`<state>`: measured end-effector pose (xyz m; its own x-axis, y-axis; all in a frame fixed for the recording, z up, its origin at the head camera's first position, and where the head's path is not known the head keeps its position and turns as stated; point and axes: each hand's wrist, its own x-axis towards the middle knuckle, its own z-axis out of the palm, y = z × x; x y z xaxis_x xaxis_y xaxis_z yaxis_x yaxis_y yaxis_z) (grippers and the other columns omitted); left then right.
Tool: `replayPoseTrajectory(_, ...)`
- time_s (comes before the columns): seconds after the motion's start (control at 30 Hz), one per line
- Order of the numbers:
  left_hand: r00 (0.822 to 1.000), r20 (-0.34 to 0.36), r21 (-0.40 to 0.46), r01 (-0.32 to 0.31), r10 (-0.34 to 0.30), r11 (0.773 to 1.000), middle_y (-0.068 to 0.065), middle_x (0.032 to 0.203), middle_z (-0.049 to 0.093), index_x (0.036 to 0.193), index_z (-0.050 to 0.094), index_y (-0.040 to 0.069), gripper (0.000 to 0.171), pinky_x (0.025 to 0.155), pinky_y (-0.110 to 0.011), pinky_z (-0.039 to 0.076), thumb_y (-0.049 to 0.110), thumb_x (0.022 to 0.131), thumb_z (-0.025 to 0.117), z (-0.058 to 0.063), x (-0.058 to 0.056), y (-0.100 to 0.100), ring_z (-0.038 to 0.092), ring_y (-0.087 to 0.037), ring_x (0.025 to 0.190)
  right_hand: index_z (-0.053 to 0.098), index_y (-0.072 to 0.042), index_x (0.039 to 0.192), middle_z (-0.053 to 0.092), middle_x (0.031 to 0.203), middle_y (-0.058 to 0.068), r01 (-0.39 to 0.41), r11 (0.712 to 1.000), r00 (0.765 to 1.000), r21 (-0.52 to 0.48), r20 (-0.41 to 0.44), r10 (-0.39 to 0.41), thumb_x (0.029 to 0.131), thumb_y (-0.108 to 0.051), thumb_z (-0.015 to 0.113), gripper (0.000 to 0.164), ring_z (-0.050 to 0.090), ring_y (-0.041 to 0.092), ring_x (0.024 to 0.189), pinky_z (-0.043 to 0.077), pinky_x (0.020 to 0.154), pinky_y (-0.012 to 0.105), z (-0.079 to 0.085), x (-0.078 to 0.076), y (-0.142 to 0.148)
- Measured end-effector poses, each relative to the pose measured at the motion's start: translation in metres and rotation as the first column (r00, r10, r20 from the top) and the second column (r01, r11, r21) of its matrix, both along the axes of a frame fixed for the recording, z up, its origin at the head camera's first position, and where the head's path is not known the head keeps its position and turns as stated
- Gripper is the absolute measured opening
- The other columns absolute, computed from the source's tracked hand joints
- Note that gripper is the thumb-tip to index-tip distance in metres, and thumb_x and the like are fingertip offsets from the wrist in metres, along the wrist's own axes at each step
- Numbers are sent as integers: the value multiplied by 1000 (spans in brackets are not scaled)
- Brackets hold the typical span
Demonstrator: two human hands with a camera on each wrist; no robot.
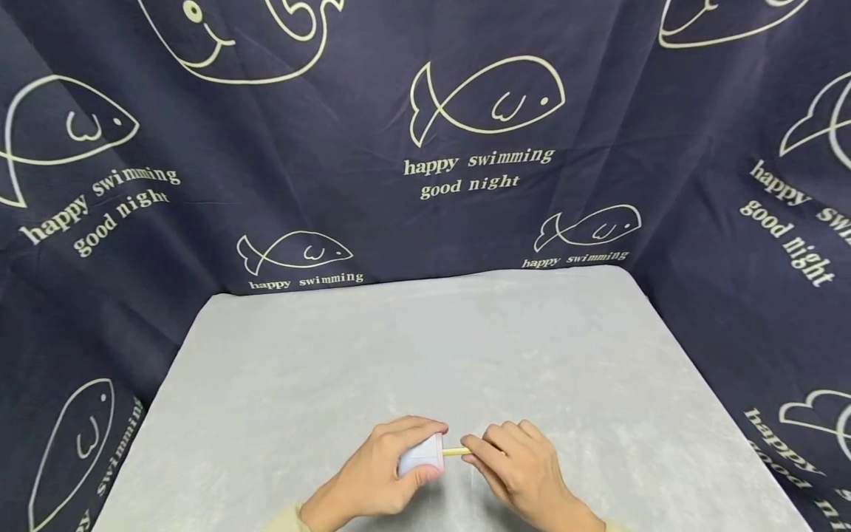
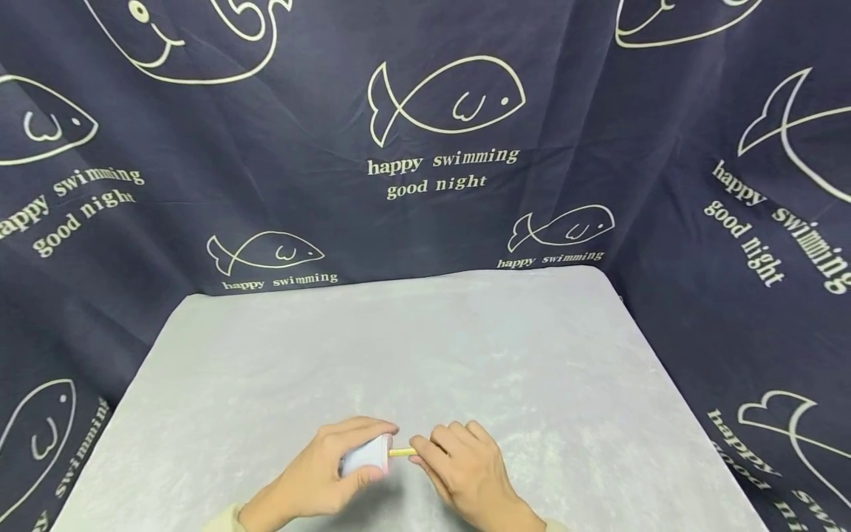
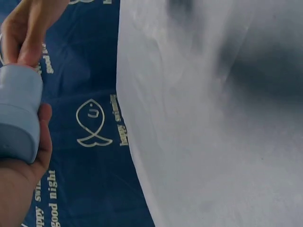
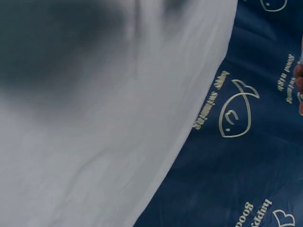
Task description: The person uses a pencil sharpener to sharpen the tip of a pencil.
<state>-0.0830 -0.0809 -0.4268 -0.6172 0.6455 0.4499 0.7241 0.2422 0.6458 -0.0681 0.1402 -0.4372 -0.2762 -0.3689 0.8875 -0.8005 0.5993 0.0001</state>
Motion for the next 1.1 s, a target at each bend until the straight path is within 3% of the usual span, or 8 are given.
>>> replayPoseTrajectory(0.23, 977, -213, -40, 12, -20, 999, -9, 110, 66, 119, 60, -1, 37, 77, -16, 50, 16, 87, 63, 0, -2, 2, 63, -14, 94, 68, -19, 75, 41, 58, -16, -45, 998, 942, -35, 332, 54, 94, -28, 59, 23, 24, -9, 49, 19, 45, 5, 2, 6, -1)
replayPoseTrajectory(0.3, 926, -378, -79, -8, -23, 997, -8, 110, 65, 120, 59, -1, 36, 81, -19, 50, 23, 94, 56, -1, -2, 2, 62, -15, 94, 70, -21, 76, 43, 56, -18, -96, 992, 764, -84, 633, 127, 90, -27, 64, 17, 25, -11, 47, 23, 42, 7, 5, 9, 2)
replayPoseTrajectory(0.47, 768, -638, -139, -43, -57, 989, -8, 114, 64, 122, 56, -1, 45, 84, -23, 48, 33, 103, 34, -5, 0, 1, 57, -14, 91, 71, 4, 78, 36, 45, 1, -135, 907, 10, -399, 915, 404, 90, -15, 62, 24, 23, -5, 43, 22, 39, 15, 13, 4, 10)
replayPoseTrajectory(0.57, 735, -674, -157, -48, -71, 986, -8, 115, 63, 123, 56, -1, 46, 85, -24, 48, 33, 104, 32, -8, 2, 0, 57, -15, 93, 67, 12, 79, 34, 44, 2, -152, 878, -147, -453, 889, 434, 91, -12, 60, 27, 23, -3, 43, 21, 40, 16, 14, 0, 11)
replayPoseTrajectory(0.7, 714, -698, -159, -84, -52, 984, -8, 113, 64, 121, 57, -1, 46, 81, -23, 48, 32, 104, 31, -9, 0, 1, 58, -14, 91, 70, -9, 82, 41, 54, -14, -142, 954, 39, -263, 962, 271, 91, -26, 62, 21, 28, -4, 45, 26, 41, 16, 12, 3, 12)
replayPoseTrajectory(0.83, 737, -675, -152, -113, -20, 982, -8, 112, 64, 121, 58, -2, 45, 78, -23, 49, 32, 103, 35, -6, -5, 1, 59, -13, 88, 63, -20, 91, 48, 65, -17, -100, 989, 457, -105, 878, 140, 89, -22, 66, 4, 34, -8, 53, 33, 45, 16, 4, 9, 9)
replayPoseTrajectory(0.93, 846, -533, -154, -107, 9, 982, -9, 113, 65, 122, 58, -2, 40, 80, -23, 50, 30, 98, 50, -4, -5, -2, 62, -14, 92, 61, -18, 96, 55, 75, -17, -54, 998, 762, -24, 646, 56, 89, -17, 66, 9, 41, -7, 61, 36, 52, 13, -6, 10, 8)
replayPoseTrajectory(1.1, 986, -153, -148, -90, 67, 985, -9, 116, 66, 121, 61, -1, 42, 81, -24, 53, 20, 86, 68, 3, -1, -1, 64, -17, 101, 66, -12, 97, 55, 79, -13, 1, 1000, 944, 29, 329, -10, 100, -29, 49, 24, 43, 0, 65, 34, 60, 11, -15, 6, 10)
